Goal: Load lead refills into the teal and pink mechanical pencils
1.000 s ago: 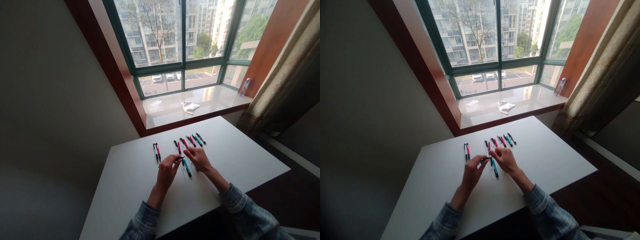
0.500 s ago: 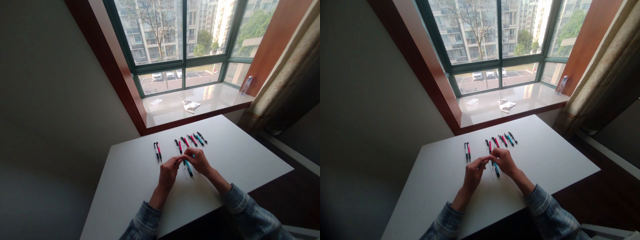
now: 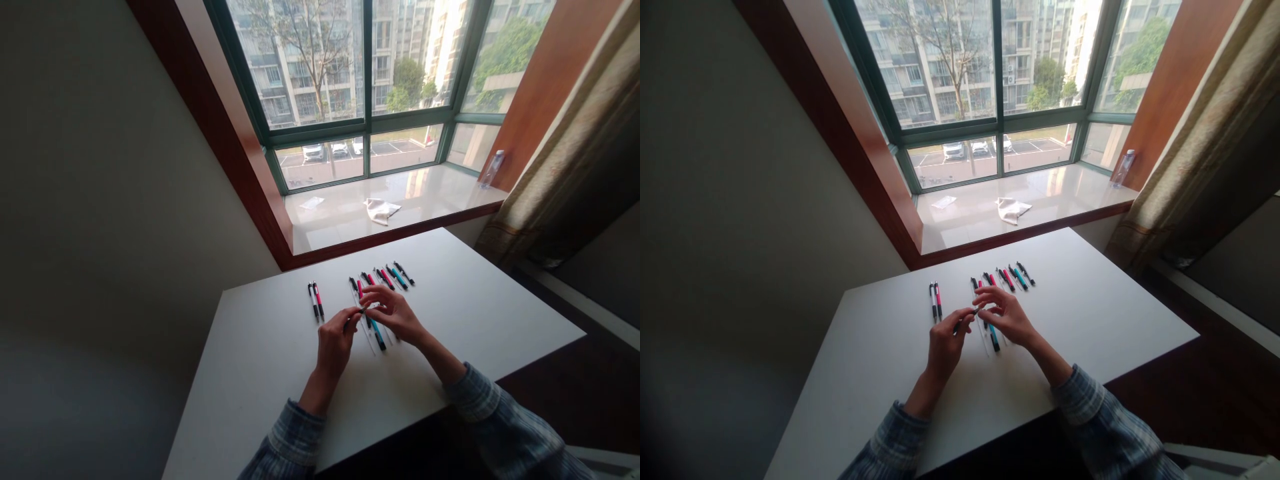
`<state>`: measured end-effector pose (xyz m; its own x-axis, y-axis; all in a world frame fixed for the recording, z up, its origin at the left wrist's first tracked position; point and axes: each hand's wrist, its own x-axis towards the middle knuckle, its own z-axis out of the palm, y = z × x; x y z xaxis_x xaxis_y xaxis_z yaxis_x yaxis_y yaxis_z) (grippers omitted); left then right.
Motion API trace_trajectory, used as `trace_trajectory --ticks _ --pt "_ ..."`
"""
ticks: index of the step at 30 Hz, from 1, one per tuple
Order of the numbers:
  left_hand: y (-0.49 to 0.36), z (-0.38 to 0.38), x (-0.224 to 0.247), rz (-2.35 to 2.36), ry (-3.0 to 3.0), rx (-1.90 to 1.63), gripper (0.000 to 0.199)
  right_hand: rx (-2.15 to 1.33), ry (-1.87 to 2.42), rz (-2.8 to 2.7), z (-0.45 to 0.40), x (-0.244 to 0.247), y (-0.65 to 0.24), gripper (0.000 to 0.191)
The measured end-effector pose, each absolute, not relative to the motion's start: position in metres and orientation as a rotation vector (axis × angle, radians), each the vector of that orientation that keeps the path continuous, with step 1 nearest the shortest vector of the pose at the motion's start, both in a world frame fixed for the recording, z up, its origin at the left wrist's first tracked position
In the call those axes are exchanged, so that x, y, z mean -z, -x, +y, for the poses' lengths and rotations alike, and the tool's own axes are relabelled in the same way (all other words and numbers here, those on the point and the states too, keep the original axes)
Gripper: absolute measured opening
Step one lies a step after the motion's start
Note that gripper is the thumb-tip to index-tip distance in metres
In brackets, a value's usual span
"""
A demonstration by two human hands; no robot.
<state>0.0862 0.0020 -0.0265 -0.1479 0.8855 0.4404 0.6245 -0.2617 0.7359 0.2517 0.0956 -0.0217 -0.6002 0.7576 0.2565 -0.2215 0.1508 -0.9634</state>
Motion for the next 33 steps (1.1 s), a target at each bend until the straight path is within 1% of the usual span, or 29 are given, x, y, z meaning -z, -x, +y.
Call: trace_trajectory --ticks 2,5,6,9,11,16,20,24,28,33 --pt "-0.086 0.002 0.026 1.711 -1.844 -1.364 0.019 -1.565 0.554 -1.623 0.096 0.022 -0.252 0.045" --pt "-0.086 0.002 0.026 1.705 -1.84 -1.358 0.02 -1.596 0.557 -1.589 0.097 0.023 -0.252 0.043" --pt "-0.087 0.002 0.026 1.703 -1.834 -1.363 0.02 -1.63 0.531 -1.568 0.098 0.023 -0.253 0.046" --pt "-0.087 0.001 0.025 1.691 -1.816 -1.378 0.021 -1.707 0.464 -1.508 0.097 0.024 -0.253 0.064" --pt "-0.087 0.001 0.023 1.684 -1.807 -1.379 0.021 -1.694 0.477 -1.504 0.096 0.025 -0.252 0.068" --pt "-0.088 0.002 0.023 1.676 -1.724 -1.395 0.021 -1.627 0.518 -1.501 0.098 0.027 -0.25 0.042" --pt "-0.088 0.004 0.027 1.648 -1.504 -1.494 0.027 -1.454 0.594 -1.458 0.108 0.025 -0.264 0.037" --pt "-0.088 0.004 0.028 1.654 -1.38 -1.556 0.03 -1.212 0.802 -1.704 0.118 0.029 -0.294 0.034" --pt "-0.091 0.003 0.026 1.639 -1.42 -1.53 0.028 -0.958 1.064 -2.004 0.12 0.041 -0.315 0.036" --pt "-0.093 0.002 0.024 1.614 -1.497 -1.48 0.027 -0.841 1.115 -2.09 0.119 0.051 -0.317 0.031"
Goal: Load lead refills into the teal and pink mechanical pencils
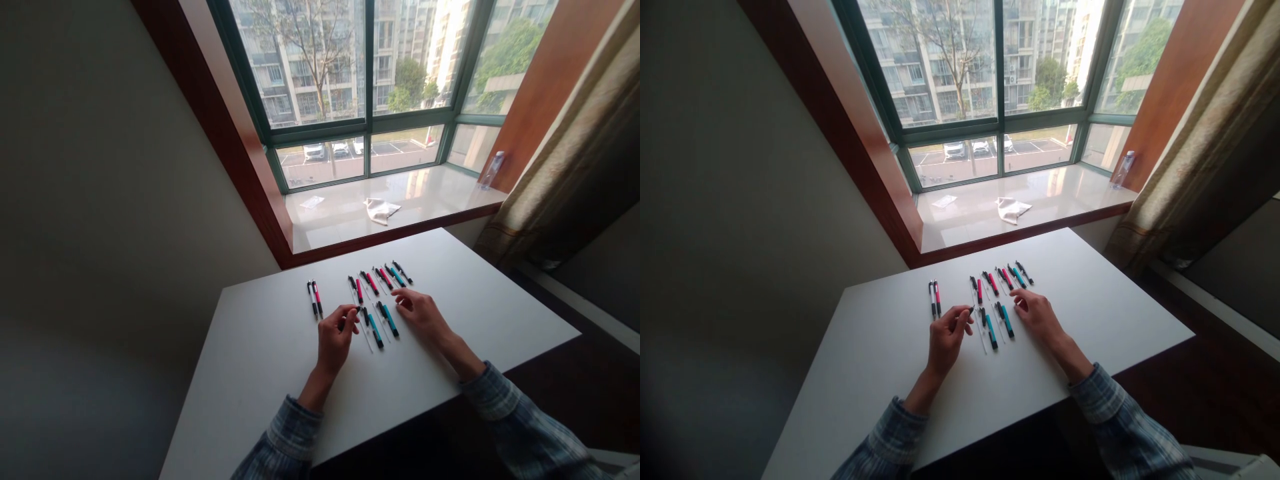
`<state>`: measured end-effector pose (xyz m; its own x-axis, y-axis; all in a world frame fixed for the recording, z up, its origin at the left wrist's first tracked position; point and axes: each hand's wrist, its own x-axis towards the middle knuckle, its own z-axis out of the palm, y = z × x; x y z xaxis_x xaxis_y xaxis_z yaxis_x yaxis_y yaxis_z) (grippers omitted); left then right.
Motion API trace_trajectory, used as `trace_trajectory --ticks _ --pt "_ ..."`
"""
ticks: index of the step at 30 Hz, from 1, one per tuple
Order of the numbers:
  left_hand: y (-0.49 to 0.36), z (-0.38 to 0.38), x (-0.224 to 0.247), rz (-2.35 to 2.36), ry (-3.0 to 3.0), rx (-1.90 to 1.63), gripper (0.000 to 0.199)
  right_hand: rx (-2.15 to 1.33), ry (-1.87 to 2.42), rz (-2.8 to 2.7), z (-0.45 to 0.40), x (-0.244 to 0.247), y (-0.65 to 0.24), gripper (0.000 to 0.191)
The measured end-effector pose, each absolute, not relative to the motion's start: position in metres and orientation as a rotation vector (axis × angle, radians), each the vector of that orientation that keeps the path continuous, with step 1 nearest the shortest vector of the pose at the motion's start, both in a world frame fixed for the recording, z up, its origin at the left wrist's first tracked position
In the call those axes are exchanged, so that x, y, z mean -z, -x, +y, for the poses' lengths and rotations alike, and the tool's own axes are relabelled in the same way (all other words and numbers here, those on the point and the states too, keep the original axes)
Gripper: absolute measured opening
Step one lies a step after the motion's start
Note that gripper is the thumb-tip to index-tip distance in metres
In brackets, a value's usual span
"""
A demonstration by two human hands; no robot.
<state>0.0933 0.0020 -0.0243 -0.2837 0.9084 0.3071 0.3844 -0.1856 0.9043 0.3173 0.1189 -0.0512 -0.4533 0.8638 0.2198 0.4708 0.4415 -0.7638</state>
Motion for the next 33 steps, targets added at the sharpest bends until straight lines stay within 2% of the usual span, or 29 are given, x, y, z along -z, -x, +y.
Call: trace_trajectory --ticks 6,17,26,30,33 --pt "-0.093 0.002 0.025 1.612 -1.502 -1.48 0.029 -0.734 1.157 -2.082 0.11 0.054 -0.329 0.02" --pt "-0.095 0.0 0.025 1.628 -1.529 -1.455 0.025 -0.634 1.168 -2.175 0.11 0.056 -0.325 0.028" --pt "-0.095 0.001 0.024 1.636 -1.551 -1.437 0.024 -0.613 1.184 -2.176 0.121 0.052 -0.314 0.027" --pt "-0.096 0.0 0.022 1.66 -1.614 -1.432 0.02 -0.721 1.142 -2.086 0.109 0.039 -0.31 0.025" --pt "-0.097 -0.001 0.02 1.611 -1.673 -1.42 0.017 -0.953 1.046 -2.018 0.094 0.023 -0.296 0.033"
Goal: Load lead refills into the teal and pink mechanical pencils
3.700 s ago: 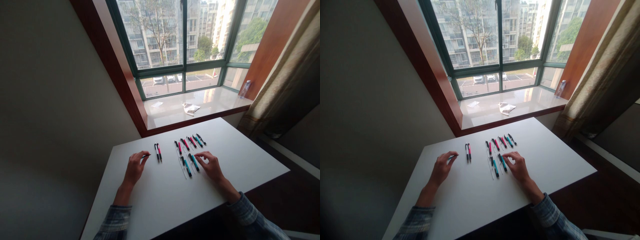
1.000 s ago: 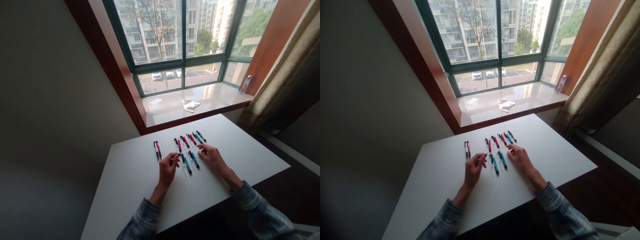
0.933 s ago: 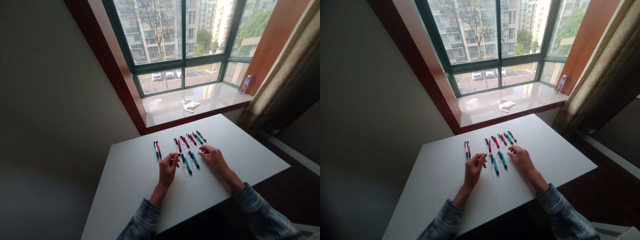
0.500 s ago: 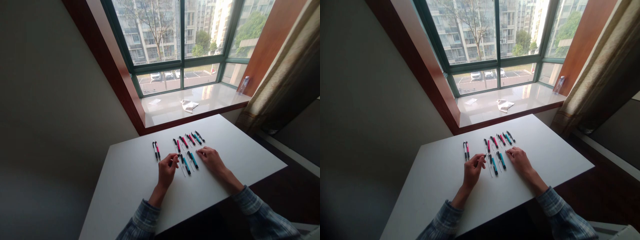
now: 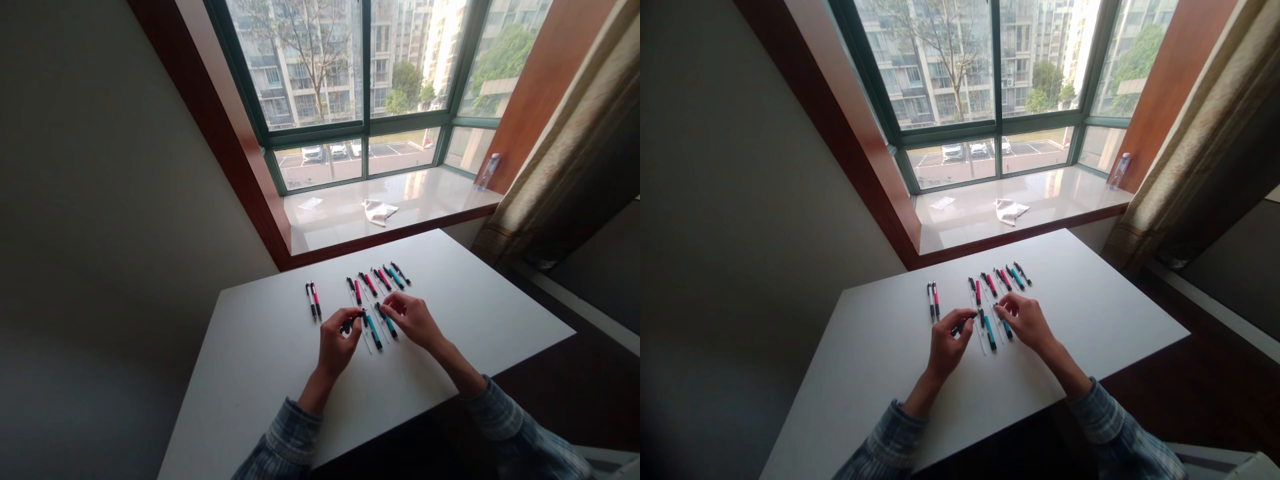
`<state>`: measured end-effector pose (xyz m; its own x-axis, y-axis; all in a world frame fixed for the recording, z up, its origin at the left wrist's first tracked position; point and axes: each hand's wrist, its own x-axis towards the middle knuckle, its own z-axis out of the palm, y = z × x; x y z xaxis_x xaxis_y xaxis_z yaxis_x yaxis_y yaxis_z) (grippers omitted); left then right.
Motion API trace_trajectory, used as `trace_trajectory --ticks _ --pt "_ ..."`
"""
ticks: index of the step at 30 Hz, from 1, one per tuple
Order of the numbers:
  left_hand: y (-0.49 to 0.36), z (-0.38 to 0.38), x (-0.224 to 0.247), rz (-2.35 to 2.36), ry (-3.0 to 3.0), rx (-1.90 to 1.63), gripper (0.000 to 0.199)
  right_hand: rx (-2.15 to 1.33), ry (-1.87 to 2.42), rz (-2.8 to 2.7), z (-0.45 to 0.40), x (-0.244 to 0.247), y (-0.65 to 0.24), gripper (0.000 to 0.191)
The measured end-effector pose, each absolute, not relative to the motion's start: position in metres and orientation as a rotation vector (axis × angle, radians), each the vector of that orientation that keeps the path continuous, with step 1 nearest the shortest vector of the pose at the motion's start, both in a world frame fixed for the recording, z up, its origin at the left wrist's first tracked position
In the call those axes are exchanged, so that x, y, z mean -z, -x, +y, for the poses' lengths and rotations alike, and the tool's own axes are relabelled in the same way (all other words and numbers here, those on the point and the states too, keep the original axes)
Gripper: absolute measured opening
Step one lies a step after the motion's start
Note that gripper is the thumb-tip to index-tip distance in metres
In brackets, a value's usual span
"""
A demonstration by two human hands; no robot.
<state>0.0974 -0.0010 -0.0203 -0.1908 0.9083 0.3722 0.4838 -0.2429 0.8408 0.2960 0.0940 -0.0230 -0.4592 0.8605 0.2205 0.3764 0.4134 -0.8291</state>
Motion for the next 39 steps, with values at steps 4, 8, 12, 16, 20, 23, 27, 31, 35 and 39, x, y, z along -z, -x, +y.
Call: trace_trajectory --ticks 4,8,12,16,20,23,27,31,35,39 --pt "-0.098 -0.002 0.018 1.546 -1.761 -1.377 0.016 -1.065 0.942 -2.064 0.078 0.009 -0.269 0.048" --pt "-0.096 -0.003 0.02 1.532 -1.824 -1.345 0.02 -1.112 0.899 -2.058 0.073 0.006 -0.251 0.051" --pt "-0.092 -0.001 0.025 1.669 -1.876 -1.314 0.022 -1.086 0.957 -1.916 0.077 0.009 -0.249 0.05" --pt "-0.089 0.0 0.026 1.729 -1.857 -1.265 0.031 -1.165 0.946 -1.813 0.083 0.016 -0.251 0.046" --pt "-0.09 -0.001 0.021 1.697 -1.707 -1.247 0.042 -1.345 0.779 -1.741 0.087 0.019 -0.251 0.034" --pt "-0.091 -0.001 0.017 1.633 -1.62 -1.291 0.042 -1.421 0.717 -1.711 0.089 0.015 -0.251 0.035" --pt "-0.093 0.0 0.015 1.445 -1.536 -1.346 0.036 -1.535 0.614 -1.644 0.089 0.009 -0.251 0.038" --pt "-0.093 0.002 0.017 1.296 -1.461 -1.361 0.033 -1.5 0.599 -1.62 0.086 0.005 -0.245 0.043" --pt "-0.092 0.002 0.019 1.249 -1.416 -1.379 0.033 -1.484 0.592 -1.638 0.083 0.002 -0.238 0.043" --pt "-0.091 0.003 0.019 1.231 -1.366 -1.403 0.033 -1.424 0.618 -1.656 0.083 0.002 -0.237 0.05"
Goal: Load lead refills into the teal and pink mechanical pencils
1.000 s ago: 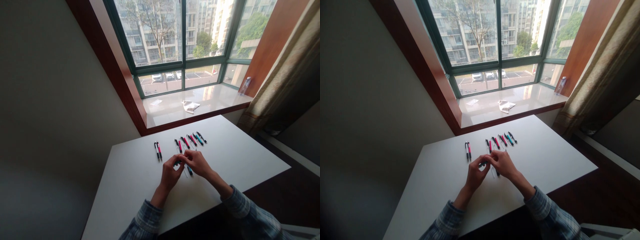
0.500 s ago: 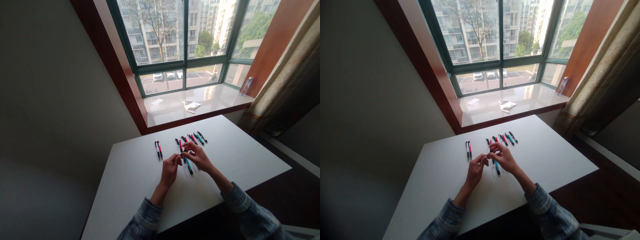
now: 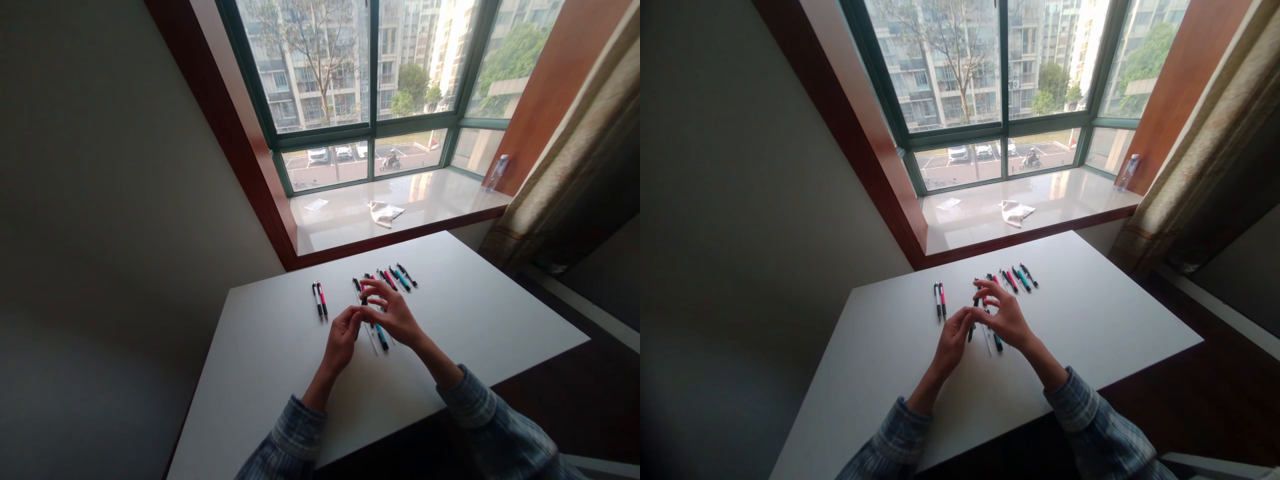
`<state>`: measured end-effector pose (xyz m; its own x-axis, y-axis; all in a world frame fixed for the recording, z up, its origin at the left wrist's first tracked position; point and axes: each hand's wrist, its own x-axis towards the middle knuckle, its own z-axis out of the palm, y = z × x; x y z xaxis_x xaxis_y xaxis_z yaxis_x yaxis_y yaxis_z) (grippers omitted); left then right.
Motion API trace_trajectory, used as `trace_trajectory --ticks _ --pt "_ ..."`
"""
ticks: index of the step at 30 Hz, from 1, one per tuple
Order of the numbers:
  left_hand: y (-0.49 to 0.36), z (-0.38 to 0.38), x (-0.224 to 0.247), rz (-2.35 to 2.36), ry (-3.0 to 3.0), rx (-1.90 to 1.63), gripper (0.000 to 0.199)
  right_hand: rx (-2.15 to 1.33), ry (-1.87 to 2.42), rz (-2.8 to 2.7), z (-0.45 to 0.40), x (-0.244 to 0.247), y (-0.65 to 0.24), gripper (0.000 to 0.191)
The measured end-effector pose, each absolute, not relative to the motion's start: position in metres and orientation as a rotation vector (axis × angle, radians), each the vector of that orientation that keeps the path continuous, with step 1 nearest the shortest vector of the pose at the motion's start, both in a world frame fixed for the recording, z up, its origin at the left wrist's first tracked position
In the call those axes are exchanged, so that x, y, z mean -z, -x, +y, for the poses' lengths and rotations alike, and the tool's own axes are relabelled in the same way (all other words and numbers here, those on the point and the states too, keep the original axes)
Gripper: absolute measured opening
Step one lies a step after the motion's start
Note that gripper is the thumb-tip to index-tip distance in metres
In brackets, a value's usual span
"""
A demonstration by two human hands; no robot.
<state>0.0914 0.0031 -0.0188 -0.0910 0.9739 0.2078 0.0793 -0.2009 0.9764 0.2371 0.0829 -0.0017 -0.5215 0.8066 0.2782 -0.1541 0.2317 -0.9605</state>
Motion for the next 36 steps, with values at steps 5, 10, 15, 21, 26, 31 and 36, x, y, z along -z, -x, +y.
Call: trace_trajectory --ticks 5,10,15,21,26,31,36 --pt "-0.0921 0.0037 0.0183 1.175 -1.341 -1.411 0.033 -1.476 0.554 -1.641 0.0828 0.0019 -0.239 0.05" --pt "-0.0933 0.003 0.0181 1.161 -1.325 -1.42 0.03 -1.399 0.599 -1.668 0.082 0.0021 -0.2388 0.046" --pt "-0.0923 0.0019 0.0173 1.215 -1.33 -1.415 0.032 -1.362 0.562 -1.697 0.0796 0.0042 -0.2368 0.05" --pt "-0.0918 0.0024 0.0169 1.218 -1.326 -1.406 0.035 -1.383 0.512 -1.712 0.0778 0.0043 -0.2363 0.047" --pt "-0.0927 0.0022 0.0156 1.222 -1.311 -1.406 0.04 -1.337 0.592 -1.687 0.0787 0.0056 -0.2368 0.041" --pt "-0.0937 0.0012 0.0137 1.199 -1.283 -1.403 0.037 -1.412 0.53 -1.637 0.0785 0.0031 -0.2367 0.04" --pt "-0.0943 0.0004 0.0116 1.189 -1.271 -1.417 0.037 -1.363 0.606 -1.643 0.0774 -0.0007 -0.2358 0.041"
